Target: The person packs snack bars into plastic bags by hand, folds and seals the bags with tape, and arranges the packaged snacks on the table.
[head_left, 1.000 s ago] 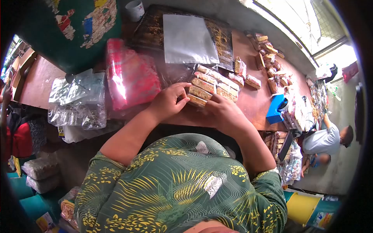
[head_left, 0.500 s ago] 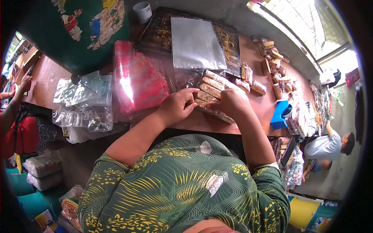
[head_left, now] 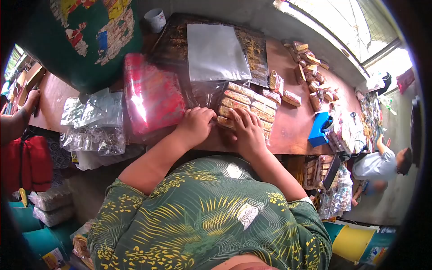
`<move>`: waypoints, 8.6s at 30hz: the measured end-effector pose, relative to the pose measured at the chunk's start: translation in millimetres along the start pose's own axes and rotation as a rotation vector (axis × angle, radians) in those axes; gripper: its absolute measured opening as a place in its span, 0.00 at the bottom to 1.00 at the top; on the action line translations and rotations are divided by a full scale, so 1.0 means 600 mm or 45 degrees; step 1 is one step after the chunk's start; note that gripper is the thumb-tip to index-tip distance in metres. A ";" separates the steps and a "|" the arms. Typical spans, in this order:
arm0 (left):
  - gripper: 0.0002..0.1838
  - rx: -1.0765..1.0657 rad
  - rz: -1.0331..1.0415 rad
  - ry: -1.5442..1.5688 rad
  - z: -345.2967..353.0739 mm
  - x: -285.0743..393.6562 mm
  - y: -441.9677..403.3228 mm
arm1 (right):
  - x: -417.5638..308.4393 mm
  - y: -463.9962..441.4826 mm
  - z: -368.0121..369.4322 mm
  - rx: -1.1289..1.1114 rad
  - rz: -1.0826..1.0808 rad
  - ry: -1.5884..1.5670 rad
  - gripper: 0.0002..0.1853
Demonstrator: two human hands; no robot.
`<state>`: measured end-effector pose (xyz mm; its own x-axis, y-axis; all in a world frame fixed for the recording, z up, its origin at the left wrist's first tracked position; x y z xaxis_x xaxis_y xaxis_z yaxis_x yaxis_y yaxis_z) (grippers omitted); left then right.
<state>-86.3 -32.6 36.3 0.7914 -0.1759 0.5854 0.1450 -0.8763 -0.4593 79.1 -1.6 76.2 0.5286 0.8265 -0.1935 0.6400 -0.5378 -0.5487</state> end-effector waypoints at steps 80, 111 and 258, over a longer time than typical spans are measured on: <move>0.23 0.581 0.333 0.770 -0.190 0.181 -0.049 | 0.036 -0.038 -0.220 0.090 0.574 -1.165 0.02; 0.13 0.003 0.323 0.482 -0.131 0.276 -0.083 | 0.037 -0.030 -0.217 0.307 0.499 -1.082 0.20; 0.11 -0.078 -0.438 1.302 -0.023 0.142 -0.072 | 0.213 0.054 -0.316 0.168 0.771 -0.481 0.08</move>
<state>-33.2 -15.9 114.9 -0.1610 -0.1824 0.9700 0.2121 -0.9662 -0.1465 272.9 55.1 188.1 0.5252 0.4038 -0.7491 0.2109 -0.9146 -0.3451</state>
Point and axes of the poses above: each hand's wrist, its own y-axis away from the middle knuckle, its own z-axis out of the palm, x = y × z, the point moved 7 cm from there along -y, towards the middle knuckle, and after that the axes turned 13 degrees about x, right-handed, at the moved point
